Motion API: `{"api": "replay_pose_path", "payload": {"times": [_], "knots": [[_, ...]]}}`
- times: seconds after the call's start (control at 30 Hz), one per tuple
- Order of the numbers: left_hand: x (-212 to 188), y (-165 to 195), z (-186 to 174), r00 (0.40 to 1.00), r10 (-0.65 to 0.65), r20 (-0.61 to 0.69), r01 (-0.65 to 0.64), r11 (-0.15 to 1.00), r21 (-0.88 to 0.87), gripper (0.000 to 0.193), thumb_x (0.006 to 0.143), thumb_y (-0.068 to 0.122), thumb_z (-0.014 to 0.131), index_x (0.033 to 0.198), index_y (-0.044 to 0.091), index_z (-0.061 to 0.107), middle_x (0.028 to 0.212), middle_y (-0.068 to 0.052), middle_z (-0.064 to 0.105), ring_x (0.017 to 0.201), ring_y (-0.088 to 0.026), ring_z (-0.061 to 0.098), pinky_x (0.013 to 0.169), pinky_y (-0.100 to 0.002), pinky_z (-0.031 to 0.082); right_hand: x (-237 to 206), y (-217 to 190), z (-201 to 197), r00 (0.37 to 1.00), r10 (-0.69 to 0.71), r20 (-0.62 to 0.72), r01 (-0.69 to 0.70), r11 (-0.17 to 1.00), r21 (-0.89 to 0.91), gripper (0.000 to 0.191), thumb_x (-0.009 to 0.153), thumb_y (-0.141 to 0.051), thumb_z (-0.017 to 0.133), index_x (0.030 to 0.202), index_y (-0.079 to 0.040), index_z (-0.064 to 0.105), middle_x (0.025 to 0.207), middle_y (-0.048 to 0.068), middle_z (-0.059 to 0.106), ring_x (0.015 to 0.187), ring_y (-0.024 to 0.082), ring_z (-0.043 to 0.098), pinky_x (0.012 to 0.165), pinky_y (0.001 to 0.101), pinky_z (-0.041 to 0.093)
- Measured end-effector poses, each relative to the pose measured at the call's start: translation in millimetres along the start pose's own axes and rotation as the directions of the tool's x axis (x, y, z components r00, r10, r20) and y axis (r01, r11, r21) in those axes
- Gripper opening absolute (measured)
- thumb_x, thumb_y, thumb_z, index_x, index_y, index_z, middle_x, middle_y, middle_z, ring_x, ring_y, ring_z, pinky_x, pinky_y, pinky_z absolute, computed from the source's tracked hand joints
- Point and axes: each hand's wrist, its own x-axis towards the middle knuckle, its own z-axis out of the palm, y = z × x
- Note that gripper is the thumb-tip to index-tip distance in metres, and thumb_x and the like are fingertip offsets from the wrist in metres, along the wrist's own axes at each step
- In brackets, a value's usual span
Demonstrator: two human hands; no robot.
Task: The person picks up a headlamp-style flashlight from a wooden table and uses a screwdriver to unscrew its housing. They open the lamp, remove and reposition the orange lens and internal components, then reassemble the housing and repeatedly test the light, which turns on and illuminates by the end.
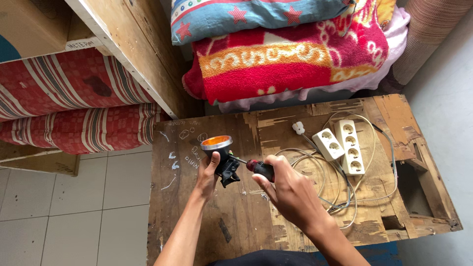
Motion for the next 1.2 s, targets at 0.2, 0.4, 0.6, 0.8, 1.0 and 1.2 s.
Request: {"api": "replay_pose_path", "payload": {"times": [0.2, 0.4, 0.6, 0.8, 1.0, 1.2], "knots": [[-1, 5, -1, 1.000, -0.006, -0.005, 0.006, 0.999, -0.042, 0.094, 0.075, 0.076, 0.068, 0.127, -0.002, 0.059, 0.111, -0.010, 0.070, 0.103, -0.019, 0.070, 0.094, -0.036, 0.057, -4, -8, -11, 0.741, -0.583, -0.333, 0.591, 0.802, -0.089, 0.024, 0.101, -0.018, 0.063, 0.117, -0.007, 0.049, 0.113, 0.015, 0.061, 0.094, 0.035, 0.069, 0.073, 0.0417, 0.060], [-2, 9, 2, 1.000, 0.003, -0.027, -0.005, 0.997, -0.075, 0.093, 0.074, 0.074, 0.068, 0.131, 0.001, 0.055, 0.112, -0.010, 0.069, 0.102, -0.019, 0.070, 0.090, -0.035, 0.059, -4, -13, -8, 0.999, -0.031, -0.012, 0.031, 1.000, -0.005, 0.043, 0.097, -0.030, 0.070, 0.128, -0.008, 0.049, 0.113, 0.010, 0.060, 0.089, 0.027, 0.070, 0.069, 0.0418, 0.059], [-1, 12, 0, 1.000, 0.000, -0.025, -0.003, 0.993, -0.116, 0.093, 0.078, 0.071, 0.070, 0.133, -0.002, 0.055, 0.112, -0.010, 0.069, 0.101, -0.018, 0.071, 0.087, -0.034, 0.060, -9, -11, -5, 0.811, -0.505, -0.296, 0.534, 0.845, 0.019, 0.029, 0.096, -0.014, 0.065, 0.119, -0.006, 0.050, 0.117, 0.017, 0.057, 0.096, 0.038, 0.067, 0.075, 0.0443, 0.058], [-2, 22, 4, 0.997, 0.039, -0.067, -0.041, 0.999, -0.033, 0.083, 0.078, 0.064, 0.074, 0.128, 0.000, 0.060, 0.109, -0.008, 0.073, 0.097, -0.016, 0.071, 0.086, -0.034, 0.060, -6, -12, 0, 0.927, -0.294, -0.233, 0.324, 0.941, 0.099, 0.035, 0.095, -0.013, 0.070, 0.122, -0.004, 0.050, 0.119, 0.018, 0.054, 0.086, 0.038, 0.066, 0.068, 0.0466, 0.055], [-1, 20, 0, 0.995, 0.046, -0.085, -0.043, 0.999, 0.032, 0.074, 0.075, 0.051, 0.084, 0.125, 0.000, 0.063, 0.107, -0.008, 0.075, 0.096, -0.016, 0.072, 0.091, -0.034, 0.060, -8, -12, -6, 0.869, -0.431, -0.244, 0.457, 0.887, 0.064, 0.034, 0.096, -0.008, 0.065, 0.126, -0.002, 0.049, 0.119, 0.019, 0.050, 0.084, 0.035, 0.067, 0.069, 0.0441, 0.056], [1, -3, -8, 0.990, 0.108, -0.090, -0.113, 0.993, -0.044, 0.057, 0.078, 0.029, 0.087, 0.122, -0.002, 0.065, 0.112, -0.009, 0.075, 0.100, -0.015, 0.070, 0.092, -0.032, 0.055, -10, -13, -3, 0.848, -0.415, -0.329, 0.432, 0.902, -0.026, 0.030, 0.095, -0.017, 0.072, 0.122, -0.010, 0.061, 0.115, 0.010, 0.057, 0.085, 0.030, 0.071, 0.072, 0.0370, 0.062]]}}
